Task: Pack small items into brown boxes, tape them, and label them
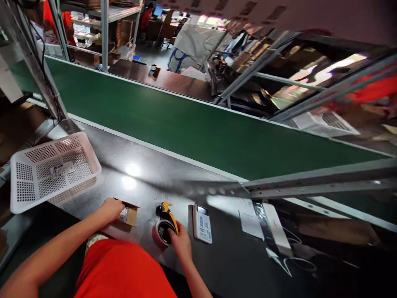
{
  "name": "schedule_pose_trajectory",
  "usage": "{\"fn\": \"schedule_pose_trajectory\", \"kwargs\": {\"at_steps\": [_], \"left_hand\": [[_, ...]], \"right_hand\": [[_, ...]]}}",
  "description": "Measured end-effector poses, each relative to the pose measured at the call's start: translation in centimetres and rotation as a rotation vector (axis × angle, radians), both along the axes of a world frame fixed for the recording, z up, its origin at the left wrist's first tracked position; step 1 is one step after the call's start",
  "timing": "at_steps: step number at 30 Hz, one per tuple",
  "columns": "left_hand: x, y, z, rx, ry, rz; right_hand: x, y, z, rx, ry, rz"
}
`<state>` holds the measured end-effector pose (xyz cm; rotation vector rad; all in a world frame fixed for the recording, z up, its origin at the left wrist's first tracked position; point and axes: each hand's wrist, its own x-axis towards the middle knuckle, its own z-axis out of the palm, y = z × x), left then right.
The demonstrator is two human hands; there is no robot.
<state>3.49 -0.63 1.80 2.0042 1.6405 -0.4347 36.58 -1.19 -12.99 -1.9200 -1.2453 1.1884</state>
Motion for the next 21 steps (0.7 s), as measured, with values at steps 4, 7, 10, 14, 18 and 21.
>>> {"fn": "schedule_pose_trajectory", "kwargs": {"at_steps": [4,7,10,14,18,21], "left_hand": [[0.1,0.6,0.5,-0.027,0.087,-0.107],[-0.5,0.2,1.1,-0.020,0.144,-0.168],[-1.6,-0.1,2.0,-0.013,0.200,-0.209],[-2.3,0.3,2.8,-0.014,0.257,-0.189],[-1.9,0.9,2.6,-0.036,0.288,-0.155],[-1.9,1.1,2.4,-0.032,0.272,-0.136]], "right_hand": [[-4.4,-0.3,3.6,0.367,-0.126,0.253],[-9.3,0.2,7.1,0.540,-0.129,0.963],[-13.4,1.9,9.0,0.536,-0.162,1.099],[-16.2,3.7,8.9,0.531,-0.218,1.123],[-16.7,4.3,8.5,0.538,-0.239,1.143],[-16.0,4.4,8.3,0.515,-0.270,1.080]]}}
